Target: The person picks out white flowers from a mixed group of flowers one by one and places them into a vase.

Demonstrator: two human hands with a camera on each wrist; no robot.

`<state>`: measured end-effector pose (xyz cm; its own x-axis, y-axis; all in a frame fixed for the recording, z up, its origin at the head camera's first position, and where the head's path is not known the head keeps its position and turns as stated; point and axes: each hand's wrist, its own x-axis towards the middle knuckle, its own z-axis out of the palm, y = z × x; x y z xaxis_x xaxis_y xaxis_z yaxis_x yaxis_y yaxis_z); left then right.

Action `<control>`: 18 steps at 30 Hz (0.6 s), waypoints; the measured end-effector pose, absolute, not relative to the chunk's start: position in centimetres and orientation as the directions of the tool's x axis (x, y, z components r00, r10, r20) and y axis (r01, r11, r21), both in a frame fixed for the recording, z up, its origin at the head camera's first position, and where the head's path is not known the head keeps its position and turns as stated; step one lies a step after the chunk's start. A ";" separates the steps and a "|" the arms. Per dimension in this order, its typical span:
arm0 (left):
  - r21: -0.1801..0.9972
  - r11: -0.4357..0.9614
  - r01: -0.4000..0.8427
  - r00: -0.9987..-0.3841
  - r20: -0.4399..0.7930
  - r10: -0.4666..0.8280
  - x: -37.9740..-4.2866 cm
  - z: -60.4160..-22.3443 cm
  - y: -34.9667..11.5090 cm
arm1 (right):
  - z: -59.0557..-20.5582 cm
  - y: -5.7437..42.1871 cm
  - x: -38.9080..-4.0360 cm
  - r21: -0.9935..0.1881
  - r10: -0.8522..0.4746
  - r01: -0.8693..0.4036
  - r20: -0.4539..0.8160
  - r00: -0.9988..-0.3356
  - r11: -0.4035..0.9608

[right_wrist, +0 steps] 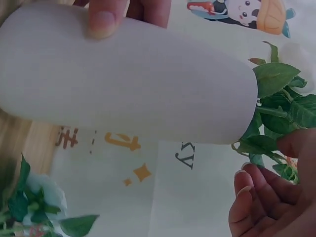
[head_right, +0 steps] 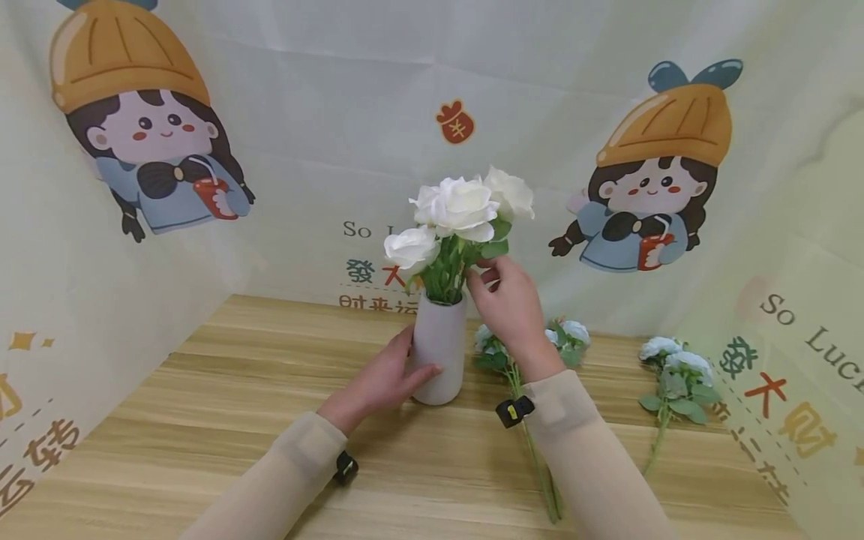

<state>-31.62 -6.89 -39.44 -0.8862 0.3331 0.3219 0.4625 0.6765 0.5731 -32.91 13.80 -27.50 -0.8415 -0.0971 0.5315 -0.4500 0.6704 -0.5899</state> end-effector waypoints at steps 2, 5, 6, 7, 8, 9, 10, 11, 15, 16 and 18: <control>0.574 0.677 0.460 -0.888 0.319 0.332 -31.6 -39.5 -6.9 | -27.6 13.7 -33.2 -0.619 -0.105 -0.459 0.520 -0.848 0.638; 0.577 0.676 0.459 -0.888 0.318 0.332 -31.7 -39.6 -7.0 | -27.8 13.5 -33.7 -0.686 -0.110 -0.469 0.499 -0.860 0.556; 0.578 0.674 0.460 -0.887 0.319 0.333 -31.7 -39.6 -7.0 | -27.9 13.4 -33.8 -0.711 -0.106 -0.468 0.491 -0.865 0.525; 0.578 0.674 0.460 -0.888 0.318 0.333 -31.7 -39.6 -7.0 | -27.9 13.3 -33.8 -0.729 -0.101 -0.470 0.489 -0.866 0.497; 0.578 0.673 0.461 -0.887 0.319 0.334 -31.6 -39.6 -7.0 | -27.9 13.2 -33.8 -0.741 -0.100 -0.477 0.493 -0.864 0.472; 0.580 0.674 0.459 -0.888 0.317 0.332 -31.6 -39.6 -7.0 | -27.9 13.1 -33.8 -0.744 -0.099 -0.486 0.501 -0.860 0.459; 0.579 0.676 0.457 -0.889 0.314 0.332 -31.6 -39.6 -7.0 | -27.9 13.0 -33.7 -0.737 -0.100 -0.499 0.515 -0.851 0.456; 0.580 0.674 0.457 -0.889 0.314 0.332 -31.6 -39.6 -7.0 | -27.9 13.0 -33.6 -0.721 -0.106 -0.508 0.526 -0.844 0.470; 0.577 0.675 0.460 -0.887 0.318 0.333 -31.7 -39.5 -6.9 | -28.0 12.8 -33.6 -0.614 -0.172 -0.532 0.547 -0.819 0.583; 0.577 0.674 0.462 -0.887 0.320 0.334 -31.7 -39.6 -6.9 | -28.0 12.8 -33.6 -0.593 -0.187 -0.531 0.543 -0.819 0.606; 0.577 0.672 0.465 -0.885 0.322 0.336 -31.7 -39.6 -6.9 | -28.2 12.8 -33.6 -0.580 -0.201 -0.516 0.520 -0.830 0.630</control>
